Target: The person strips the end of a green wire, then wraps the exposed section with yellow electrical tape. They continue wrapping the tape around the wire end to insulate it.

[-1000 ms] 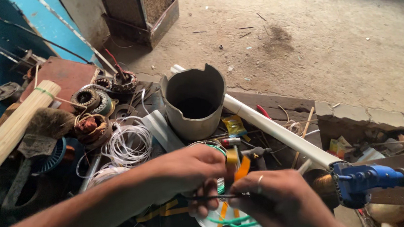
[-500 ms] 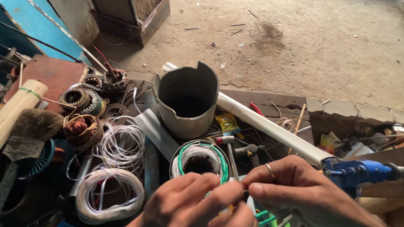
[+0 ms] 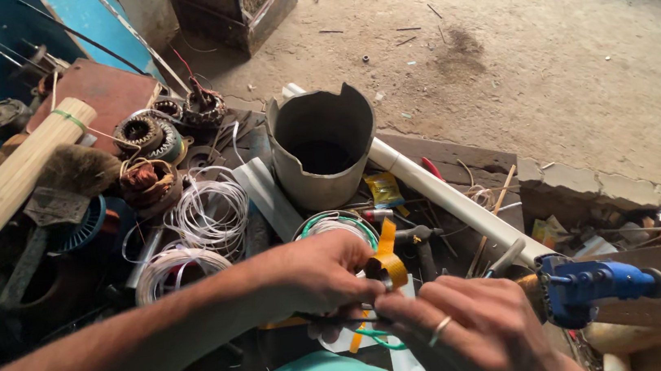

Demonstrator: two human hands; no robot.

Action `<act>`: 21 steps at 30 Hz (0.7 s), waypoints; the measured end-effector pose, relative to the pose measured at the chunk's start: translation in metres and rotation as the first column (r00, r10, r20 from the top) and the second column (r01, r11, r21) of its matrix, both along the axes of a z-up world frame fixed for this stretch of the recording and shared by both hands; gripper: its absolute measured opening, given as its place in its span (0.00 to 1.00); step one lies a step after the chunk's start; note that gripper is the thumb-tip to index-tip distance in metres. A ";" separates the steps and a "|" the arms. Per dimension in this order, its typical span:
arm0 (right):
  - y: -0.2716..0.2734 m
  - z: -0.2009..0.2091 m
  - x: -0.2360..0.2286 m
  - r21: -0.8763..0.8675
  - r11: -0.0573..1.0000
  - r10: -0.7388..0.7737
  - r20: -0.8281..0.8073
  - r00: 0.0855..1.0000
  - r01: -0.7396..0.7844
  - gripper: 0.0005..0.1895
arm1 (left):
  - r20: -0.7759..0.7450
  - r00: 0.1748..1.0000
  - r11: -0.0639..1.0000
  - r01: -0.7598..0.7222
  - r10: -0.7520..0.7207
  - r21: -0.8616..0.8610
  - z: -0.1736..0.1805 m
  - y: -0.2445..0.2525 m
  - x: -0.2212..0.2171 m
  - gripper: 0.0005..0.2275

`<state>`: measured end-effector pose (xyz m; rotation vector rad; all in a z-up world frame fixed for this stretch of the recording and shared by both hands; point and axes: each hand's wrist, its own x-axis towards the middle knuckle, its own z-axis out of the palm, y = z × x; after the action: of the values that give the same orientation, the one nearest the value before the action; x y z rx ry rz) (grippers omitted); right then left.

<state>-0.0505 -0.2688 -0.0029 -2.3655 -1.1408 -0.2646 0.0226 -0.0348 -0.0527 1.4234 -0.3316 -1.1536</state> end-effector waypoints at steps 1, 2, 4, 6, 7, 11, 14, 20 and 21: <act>-0.002 -0.003 0.000 -0.098 0.995 -0.002 0.012 1.000 0.003 0.23 | 0.006 1.000 1.000 0.017 -0.017 0.006 0.004 0.000 0.003 0.14; -0.005 -0.006 0.001 0.021 1.000 0.010 -0.143 0.990 -0.007 0.18 | 0.012 0.999 0.999 0.040 -0.040 0.013 0.011 0.000 0.002 0.15; -0.013 -0.010 0.001 0.255 0.966 0.081 -0.426 0.901 0.034 0.09 | -0.018 0.989 0.987 -0.146 0.145 -0.069 0.035 0.003 -0.001 0.11; -0.022 -0.009 -0.001 0.410 0.895 0.142 -0.637 0.758 0.177 0.14 | 0.185 0.951 0.953 -0.207 0.249 -0.222 0.061 0.008 -0.010 0.14; -0.026 -0.008 -0.001 0.466 0.845 0.189 -0.720 0.668 0.263 0.16 | 0.392 0.876 0.932 -0.152 0.281 -0.329 0.073 0.013 -0.021 0.18; -0.035 0.001 0.007 0.092 0.706 0.149 -0.989 -0.020 0.702 0.16 | 0.953 0.149 0.962 -0.104 0.265 -0.252 0.077 0.009 -0.051 0.18; -0.028 0.002 0.014 0.193 0.716 0.254 -0.967 0.007 0.671 0.15 | 0.954 -0.258 0.983 -0.056 0.153 -0.172 0.056 0.006 -0.061 0.15; -0.025 0.001 0.011 0.276 0.880 0.081 -0.889 0.450 0.386 0.12 | 0.766 0.297 0.813 -0.338 0.570 -0.474 0.054 -0.005 -0.057 0.08; -0.024 0.002 0.009 0.322 0.918 0.084 -0.729 0.679 0.232 0.11 | 0.629 0.540 0.822 -0.457 0.560 -0.341 0.055 -0.006 -0.051 0.10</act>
<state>-0.0420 -0.2927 -0.0013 -1.8482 -0.5199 0.3913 -0.0280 -0.0412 0.0024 1.6497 -0.4728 -0.0395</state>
